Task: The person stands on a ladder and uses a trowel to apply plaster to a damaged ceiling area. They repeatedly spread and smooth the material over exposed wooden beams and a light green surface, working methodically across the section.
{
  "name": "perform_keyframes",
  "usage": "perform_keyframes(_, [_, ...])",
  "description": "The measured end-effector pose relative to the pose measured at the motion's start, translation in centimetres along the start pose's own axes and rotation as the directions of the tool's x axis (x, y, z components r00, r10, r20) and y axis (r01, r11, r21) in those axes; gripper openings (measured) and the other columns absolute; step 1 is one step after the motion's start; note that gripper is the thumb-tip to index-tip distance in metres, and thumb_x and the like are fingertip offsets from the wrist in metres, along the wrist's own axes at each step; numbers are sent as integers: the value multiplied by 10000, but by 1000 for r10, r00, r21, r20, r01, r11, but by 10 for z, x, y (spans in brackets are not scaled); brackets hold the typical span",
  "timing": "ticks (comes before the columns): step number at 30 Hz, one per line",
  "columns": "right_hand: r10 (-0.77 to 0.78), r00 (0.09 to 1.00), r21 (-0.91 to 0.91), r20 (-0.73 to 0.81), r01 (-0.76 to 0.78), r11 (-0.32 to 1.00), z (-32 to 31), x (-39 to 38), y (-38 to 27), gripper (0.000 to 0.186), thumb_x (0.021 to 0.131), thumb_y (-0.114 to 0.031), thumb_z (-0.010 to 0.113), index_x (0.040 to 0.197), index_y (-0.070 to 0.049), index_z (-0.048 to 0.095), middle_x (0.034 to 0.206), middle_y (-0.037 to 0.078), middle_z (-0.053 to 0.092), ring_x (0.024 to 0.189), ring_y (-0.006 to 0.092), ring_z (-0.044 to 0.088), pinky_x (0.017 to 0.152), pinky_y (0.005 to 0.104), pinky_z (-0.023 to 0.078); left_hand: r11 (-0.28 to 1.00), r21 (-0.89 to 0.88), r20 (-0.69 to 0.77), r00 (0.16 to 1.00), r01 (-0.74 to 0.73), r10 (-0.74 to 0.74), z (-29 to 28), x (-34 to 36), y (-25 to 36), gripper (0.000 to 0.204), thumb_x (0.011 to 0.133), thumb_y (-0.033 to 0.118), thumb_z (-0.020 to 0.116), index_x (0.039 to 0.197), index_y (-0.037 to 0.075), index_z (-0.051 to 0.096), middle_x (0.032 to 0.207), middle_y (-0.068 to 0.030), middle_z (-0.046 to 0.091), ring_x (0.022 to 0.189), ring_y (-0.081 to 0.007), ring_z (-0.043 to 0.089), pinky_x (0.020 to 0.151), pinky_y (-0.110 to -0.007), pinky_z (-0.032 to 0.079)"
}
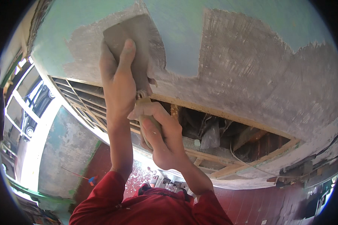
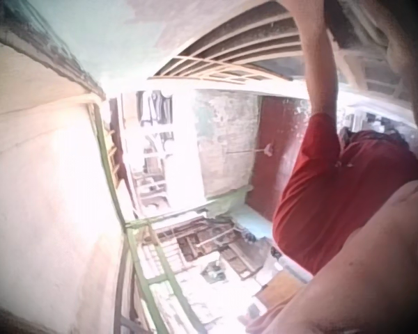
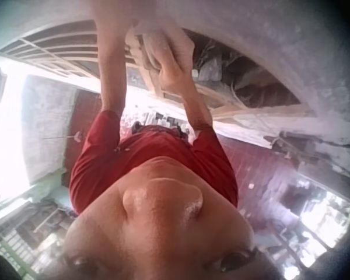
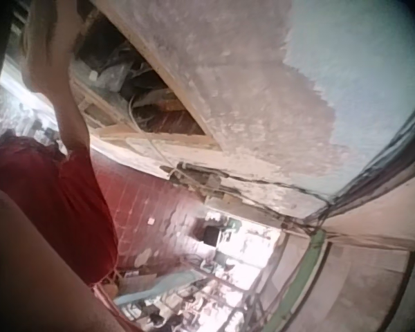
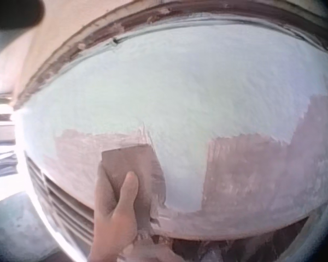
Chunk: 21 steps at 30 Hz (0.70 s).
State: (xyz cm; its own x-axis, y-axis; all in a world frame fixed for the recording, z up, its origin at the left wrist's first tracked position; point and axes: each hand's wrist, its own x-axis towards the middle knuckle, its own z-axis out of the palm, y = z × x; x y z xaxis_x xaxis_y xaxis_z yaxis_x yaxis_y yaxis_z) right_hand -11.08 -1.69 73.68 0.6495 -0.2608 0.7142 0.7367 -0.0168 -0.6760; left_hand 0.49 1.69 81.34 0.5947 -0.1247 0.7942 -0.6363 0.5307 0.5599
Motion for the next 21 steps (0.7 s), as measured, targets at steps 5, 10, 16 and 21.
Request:
perform_keyframes(5, [8, 1000, 33, 2, -8, 999, 3, 14, -8, 235, 996, -192, 411, 1047, 12, 516, 566, -23, 376, 385, 39, 292, 381, 215, 227, 998, 47, 10, 1000, -31, 30, 0, 13, 6, 257, 965, 183, 520, 1120, -16, 468, 821, -109, 598, 577, -157, 577, 459, -263, 460])
perform_keyframes(10, [-20, 999, -8, -31, 19, 1000, 2, 5, 0, 240, 994, -209, 417, 1042, 5, 515, 566, -21, 383, 376, 39, 298, 375, 206, 223, 1000, -15, 16, 1000, -13, 13, 0, 1, 6, 273, 956, 119, 519, 1103, -92, 428, 963, -155, 595, 886, -174, 550, 774, -330, 467])
perform_keyframes(16, [0, 1000, 30, -10, 0, 1000, 5, 16, -4, 237, 993, -215, 418, 1035, -5, 519, 565, -18, 395, 369, 42, 315, 363, 211, 212, 993, -90, 38, 997, 77, -74, 0, 8, 14, 313, 961, 135, 512, 1133, -107, 414, 977, -170, 599, 890, -206, 559, 785, -339, 468])
perform_keyframes(21, [-27, 999, -20, -26, 26, 999, 3, 9, 0, 233, 994, -208, 413, 1039, -4, 516, 555, -14, 403, 366, 43, 311, 364, 213, 210, 999, -39, 24, 1000, -20, 21, 0, 5, 3, 278, 967, 147, 509, 1124, -70, 434, 946, -138, 598, 834, -166, 568, 698, -299, 474])
